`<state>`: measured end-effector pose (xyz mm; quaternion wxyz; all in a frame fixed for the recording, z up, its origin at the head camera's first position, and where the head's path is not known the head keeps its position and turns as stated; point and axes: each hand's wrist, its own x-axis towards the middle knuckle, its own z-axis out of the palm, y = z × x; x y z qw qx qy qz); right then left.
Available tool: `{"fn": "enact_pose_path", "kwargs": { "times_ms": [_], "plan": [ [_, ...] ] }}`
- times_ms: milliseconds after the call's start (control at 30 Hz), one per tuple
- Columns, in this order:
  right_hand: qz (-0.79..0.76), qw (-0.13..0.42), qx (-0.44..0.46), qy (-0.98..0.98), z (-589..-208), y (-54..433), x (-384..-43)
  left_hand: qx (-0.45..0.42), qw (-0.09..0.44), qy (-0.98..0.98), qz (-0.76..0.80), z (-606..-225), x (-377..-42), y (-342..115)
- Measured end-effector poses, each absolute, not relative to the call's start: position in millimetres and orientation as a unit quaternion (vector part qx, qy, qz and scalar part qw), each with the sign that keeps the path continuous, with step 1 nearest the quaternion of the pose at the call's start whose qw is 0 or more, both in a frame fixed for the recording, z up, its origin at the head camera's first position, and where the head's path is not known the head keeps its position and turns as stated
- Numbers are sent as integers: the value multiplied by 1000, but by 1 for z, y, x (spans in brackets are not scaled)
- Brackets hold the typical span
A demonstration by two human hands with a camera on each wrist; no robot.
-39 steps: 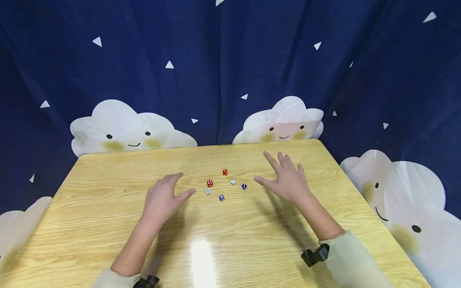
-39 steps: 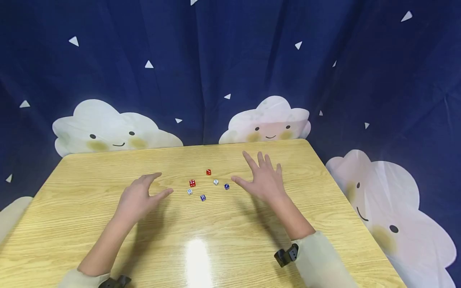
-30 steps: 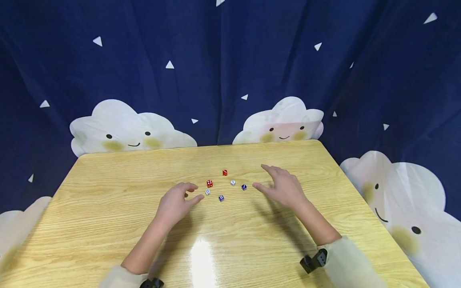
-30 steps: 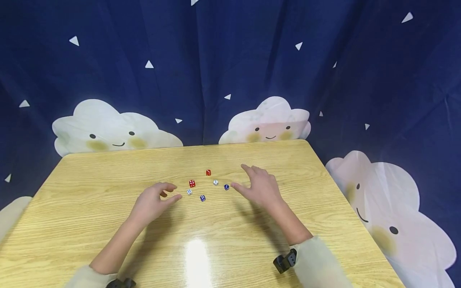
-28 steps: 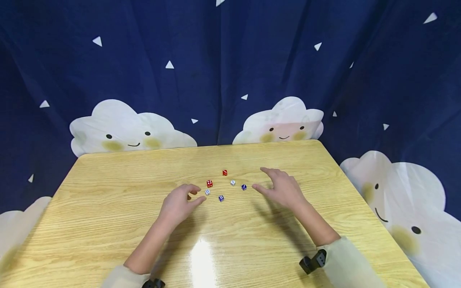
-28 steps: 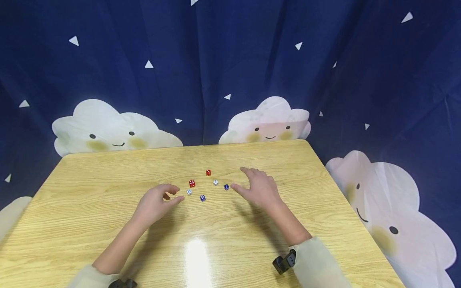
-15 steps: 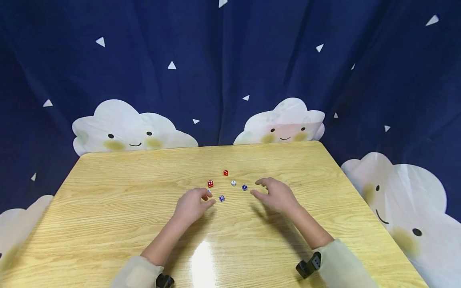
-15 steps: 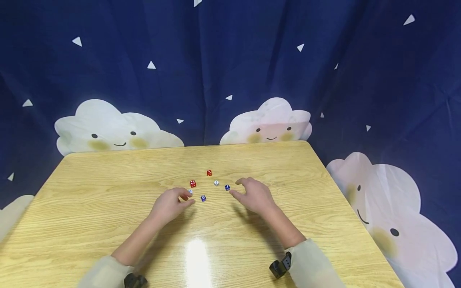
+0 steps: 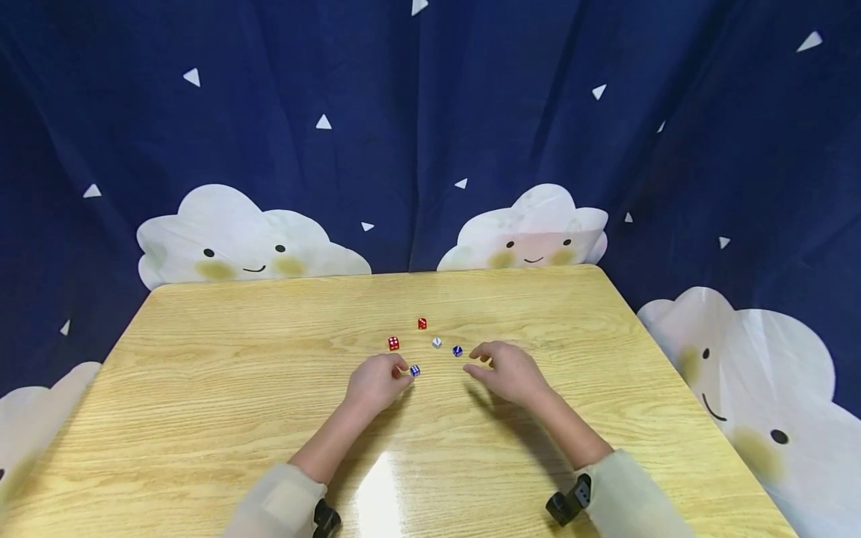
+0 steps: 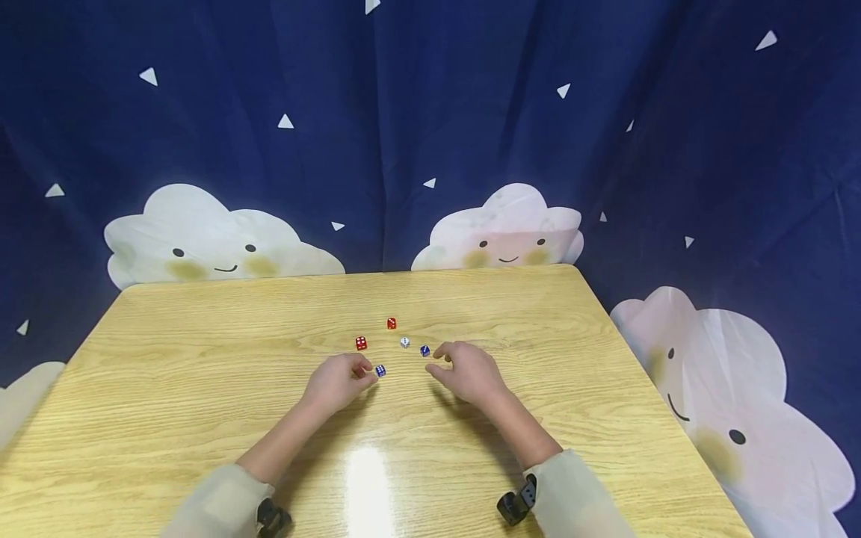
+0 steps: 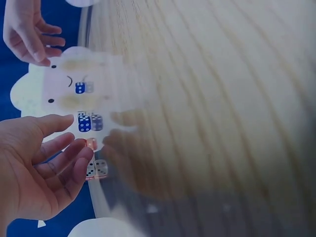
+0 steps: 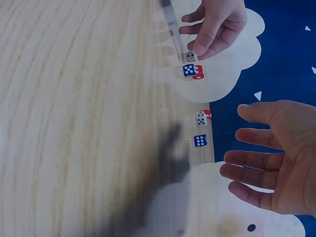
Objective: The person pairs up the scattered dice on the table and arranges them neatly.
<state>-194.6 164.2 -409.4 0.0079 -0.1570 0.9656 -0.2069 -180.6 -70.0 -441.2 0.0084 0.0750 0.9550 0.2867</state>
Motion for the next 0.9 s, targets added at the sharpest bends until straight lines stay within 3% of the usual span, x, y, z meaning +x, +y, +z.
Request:
{"fn": "enact_pose_path", "kwargs": {
  "times_ms": [900],
  "plan": [
    [-232,24,-156,960,-428,152,-193,57,3,955,292,-452,-189,-63]
  ]
}}
